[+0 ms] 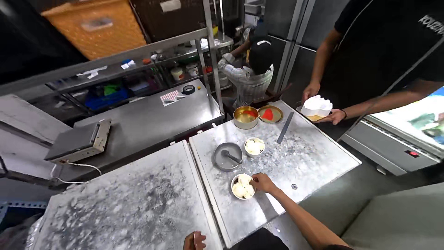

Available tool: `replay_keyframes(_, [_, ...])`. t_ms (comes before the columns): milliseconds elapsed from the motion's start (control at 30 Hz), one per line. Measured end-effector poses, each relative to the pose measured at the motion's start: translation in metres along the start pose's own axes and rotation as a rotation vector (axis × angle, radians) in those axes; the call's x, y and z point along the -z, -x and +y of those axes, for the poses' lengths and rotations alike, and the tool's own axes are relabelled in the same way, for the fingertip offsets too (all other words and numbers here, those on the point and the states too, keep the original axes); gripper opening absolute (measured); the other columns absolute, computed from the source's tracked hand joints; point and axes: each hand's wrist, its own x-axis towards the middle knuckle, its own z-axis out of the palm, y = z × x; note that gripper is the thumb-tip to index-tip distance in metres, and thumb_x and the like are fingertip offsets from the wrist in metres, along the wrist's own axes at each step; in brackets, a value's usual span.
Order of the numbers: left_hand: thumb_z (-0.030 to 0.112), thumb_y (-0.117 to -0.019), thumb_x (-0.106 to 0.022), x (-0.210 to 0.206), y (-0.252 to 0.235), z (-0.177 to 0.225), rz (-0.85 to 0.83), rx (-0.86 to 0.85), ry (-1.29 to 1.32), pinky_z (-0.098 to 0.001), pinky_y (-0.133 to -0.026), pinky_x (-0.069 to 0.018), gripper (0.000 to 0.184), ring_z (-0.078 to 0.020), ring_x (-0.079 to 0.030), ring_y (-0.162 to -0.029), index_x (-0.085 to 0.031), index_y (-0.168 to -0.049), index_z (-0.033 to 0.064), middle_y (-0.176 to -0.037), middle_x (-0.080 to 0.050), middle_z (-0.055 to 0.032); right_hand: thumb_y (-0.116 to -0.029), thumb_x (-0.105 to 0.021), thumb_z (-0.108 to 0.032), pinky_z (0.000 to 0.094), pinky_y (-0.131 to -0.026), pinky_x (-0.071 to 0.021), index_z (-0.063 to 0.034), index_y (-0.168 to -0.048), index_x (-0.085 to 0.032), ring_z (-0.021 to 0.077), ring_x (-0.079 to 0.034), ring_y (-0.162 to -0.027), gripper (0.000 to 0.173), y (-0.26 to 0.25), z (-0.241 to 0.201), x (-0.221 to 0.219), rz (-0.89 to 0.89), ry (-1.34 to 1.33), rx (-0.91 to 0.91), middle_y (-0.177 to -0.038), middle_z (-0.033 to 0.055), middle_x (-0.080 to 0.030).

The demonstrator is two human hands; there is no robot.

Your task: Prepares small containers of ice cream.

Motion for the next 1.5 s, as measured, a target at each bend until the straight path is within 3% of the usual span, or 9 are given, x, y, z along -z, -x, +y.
replay_keyframes(133, [0.014, -0.1075, -0.042, -0.076, -0.024, 0.053, -0.07, 0.101, 0.073, -0.0317, -0.073, -0.0589, 0.034, -0.015, -0.069, -0.077, -0.057, -0.116, -0.0153, -0.094, -0.07, -0.0172, -0.1044, -0.058, -0.026, 0.0608, -0.095, -0.0513, -0.0031, -0.12, -0.072, 0.0389, -0.069, -0.103, 0.031, -0.025, 0.03, 0.072, -0.031, 0.097, 0.151, -0.107, 0.0215, -0.072])
replay_keyframes(233, [0.019, -0.1093, -0.04, -0.132, -0.022, 0.077, -0.214, 0.258, 0.145, -0.037, -0.076, -0.0595, 0.036, -0.0208, -0.07, -0.086, -0.057, -0.122, -0.0108, -0.104, -0.07, -0.0175, -0.1062, -0.054, -0.02, 0.0627, -0.092, -0.054, -0.0084, -0.13, -0.069, 0.0412, -0.069, -0.105, 0.03, -0.045, 0.042, 0.107, 0.206, 0.096, 0.158, -0.114, 0.0217, -0.071])
replay_keyframes(300, [0.021, -0.1093, -0.04, -0.162, -0.01, 0.088, -0.383, 0.324, 0.138, -0.0404, -0.08, -0.0602, 0.037, -0.024, -0.071, -0.093, -0.056, -0.126, -0.0075, -0.111, -0.07, -0.0176, -0.1008, -0.057, -0.008, 0.0619, -0.089, -0.055, -0.0073, -0.123, -0.072, 0.0425, -0.068, -0.107, 0.027, -0.06, 0.048, 0.114, 0.342, 0.22, 0.205, -0.117, 0.0221, -0.069])
replay_keyframes(433, [0.019, -0.1073, -0.046, -0.199, 0.006, 0.09, -0.656, 0.329, 0.095, -0.0441, -0.086, -0.0605, 0.038, -0.0273, -0.07, -0.106, -0.053, -0.136, -0.0042, -0.127, -0.066, -0.0185, -0.0984, -0.056, 0.0, 0.0581, -0.09, -0.0533, -0.0024, -0.109, -0.073, 0.0432, -0.064, -0.11, 0.02, -0.076, 0.062, 0.11, 0.315, 0.406, 0.385, -0.116, 0.0238, -0.066])
replay_keyframes(633, [0.026, -0.1086, -0.046, -0.204, -0.005, 0.07, -0.542, 0.465, 0.018, -0.0489, -0.089, -0.0582, 0.044, -0.0322, -0.067, -0.113, -0.049, -0.141, -0.0025, -0.134, -0.061, -0.0216, -0.1007, -0.061, -0.011, 0.0562, -0.096, -0.0522, -0.0003, -0.104, -0.074, 0.0412, -0.062, -0.113, 0.017, -0.034, 0.065, 0.091, 0.267, 0.314, 0.327, -0.118, 0.0221, -0.066])
replay_keyframes(800, [0.024, -0.1095, -0.046, -0.234, -0.048, 0.035, -0.486, 0.472, -0.03, -0.0514, -0.09, -0.0559, 0.046, -0.0366, -0.066, -0.111, -0.044, -0.147, -0.0034, -0.132, -0.06, -0.027, -0.1021, -0.061, -0.03, 0.0581, -0.095, -0.052, 0.0025, -0.101, -0.073, 0.0417, -0.062, -0.116, 0.035, -0.012, 0.037, 0.081, 0.144, 0.306, 0.112, -0.122, 0.0235, -0.065])
replay_keyframes(967, [0.016, -0.1054, -0.054, -0.263, -0.068, 0.016, -0.409, 0.377, -0.154, -0.0516, -0.089, -0.0564, 0.039, -0.0356, -0.069, -0.101, -0.049, -0.138, -0.0048, -0.119, -0.066, -0.026, -0.0991, -0.067, -0.023, 0.0616, -0.097, -0.0495, 0.0052, -0.113, -0.069, 0.0446, -0.061, -0.119, 0.032, -0.017, 0.001, 0.085, 0.025, 0.379, 0.021, -0.126, 0.0264, -0.064])
replay_keyframes(1200, [0.014, -0.1009, -0.063, -0.258, -0.02, 0.02, -0.47, 0.349, -0.066, -0.0504, -0.089, -0.0566, 0.038, -0.0345, -0.069, -0.101, -0.053, -0.131, -0.0071, -0.116, -0.066, -0.0257, -0.0974, -0.06, -0.003, 0.0645, -0.096, -0.0476, 0.011, -0.119, -0.064, 0.0483, -0.06, -0.119, 0.026, 0.015, -0.004, 0.089, -0.109, 0.501, 0.028, -0.125, 0.0302, -0.063])
replay_keyframes(1500, [0.023, -0.1076, -0.052, -0.252, 0.036, 0.021, -0.497, 0.602, 0.285, -0.0505, -0.088, -0.0575, 0.052, -0.0366, -0.067, -0.109, -0.036, -0.149, -0.003, -0.132, -0.059, -0.0285, -0.0985, -0.066, -0.031, 0.0628, -0.087, -0.0511, 0.0026, -0.103, -0.07, 0.042, -0.066, -0.106, 0.034, 0.038, 0.036, 0.081, -0.116, 0.528, 0.175, -0.111, 0.0228, -0.069])
